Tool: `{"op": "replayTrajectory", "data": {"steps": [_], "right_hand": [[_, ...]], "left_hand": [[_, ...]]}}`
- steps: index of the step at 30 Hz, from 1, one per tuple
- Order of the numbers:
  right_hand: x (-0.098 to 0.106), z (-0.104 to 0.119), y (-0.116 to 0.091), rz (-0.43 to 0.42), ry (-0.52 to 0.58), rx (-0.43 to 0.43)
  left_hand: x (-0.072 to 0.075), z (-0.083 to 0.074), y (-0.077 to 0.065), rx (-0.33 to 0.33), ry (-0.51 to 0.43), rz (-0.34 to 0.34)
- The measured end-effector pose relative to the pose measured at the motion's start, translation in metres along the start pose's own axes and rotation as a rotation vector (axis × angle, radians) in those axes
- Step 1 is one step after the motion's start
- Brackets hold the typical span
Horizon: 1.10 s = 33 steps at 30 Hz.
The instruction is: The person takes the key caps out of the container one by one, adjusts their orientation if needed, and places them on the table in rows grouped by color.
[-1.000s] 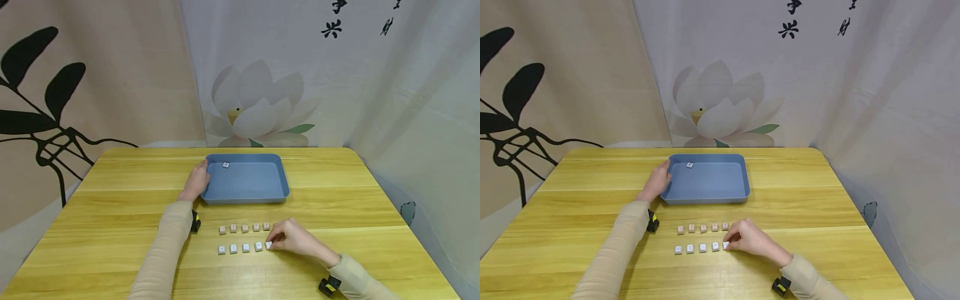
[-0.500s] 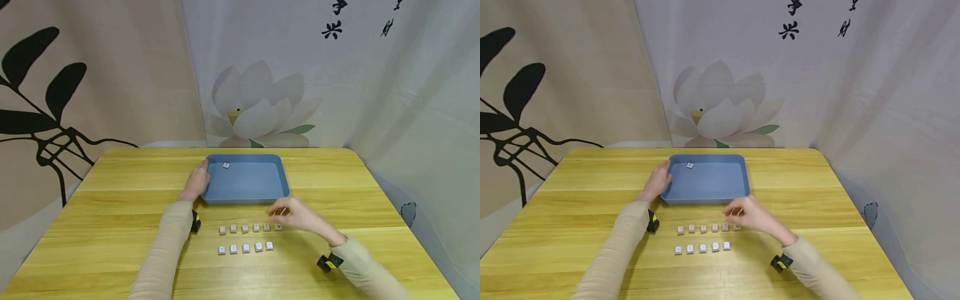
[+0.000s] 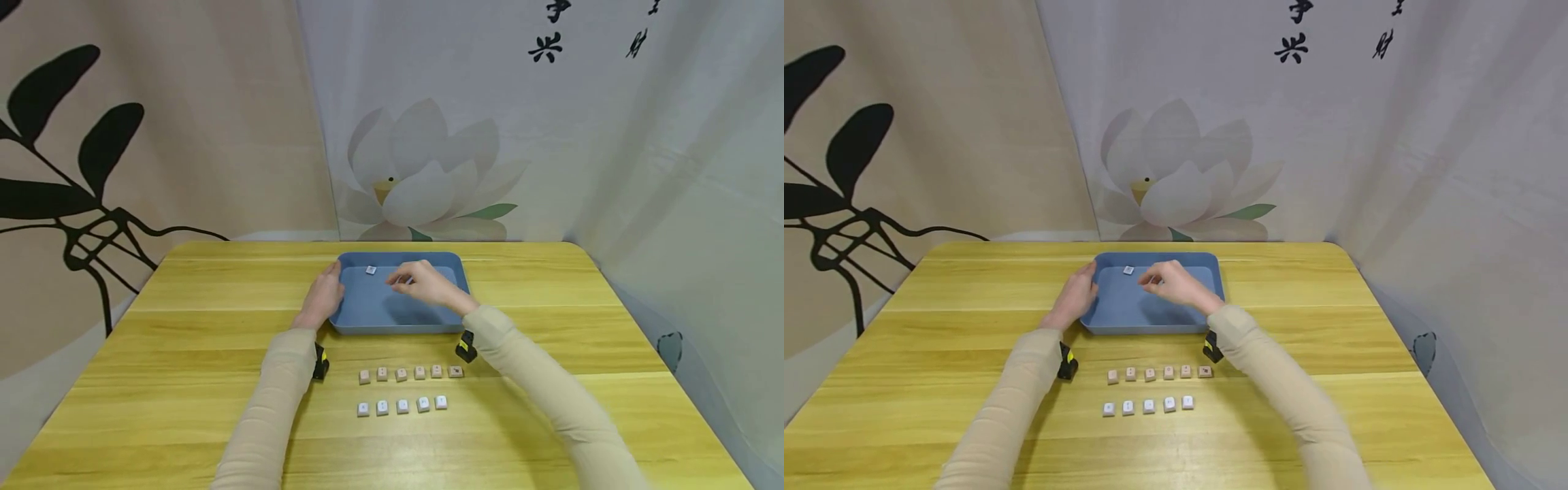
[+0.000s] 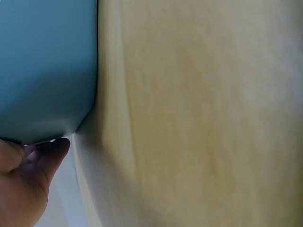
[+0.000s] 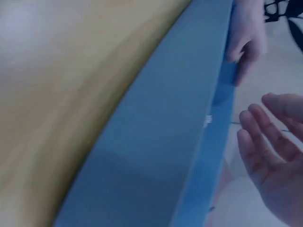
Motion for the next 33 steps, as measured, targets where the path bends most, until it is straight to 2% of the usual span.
{"op": "replayTrajectory", "data": {"steps": [7, 14, 20, 26, 33], "right_hand": [[-0.022, -0.024, 0.042, 0.062, -0.019, -0.081], [-0.035, -0.035, 0.062, 0.166, -0.165, -0.128], [-0.038, -0.033, 0.067, 0.210, -0.230, -0.135], [-0.035, -0.033, 0.062, 0.166, -0.330, -0.117], [-0.031, -0.038, 0.051, 0.137, -0.320, -0.106]], "left_hand": [[-0.001, -0.001, 0.000, -0.014, -0.014, -0.001], [0.000, -0.002, -0.001, -0.022, -0.017, 0.001], [0.001, -0.002, -0.001, -0.020, -0.013, 0.003], [0.002, -0.002, -0.002, -0.025, -0.007, 0.004], [0.002, -0.003, -0.003, -0.029, -0.010, -0.006]]}}
Point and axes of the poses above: each hand's wrist, its own y-axis towards the middle knuckle, its own x-axis out of the back of the hand, z = x × y, the point moved 4 cm from there along y, towards the middle knuckle, and after that the axes turned 11 degrees about x, right-handed, at the moved point
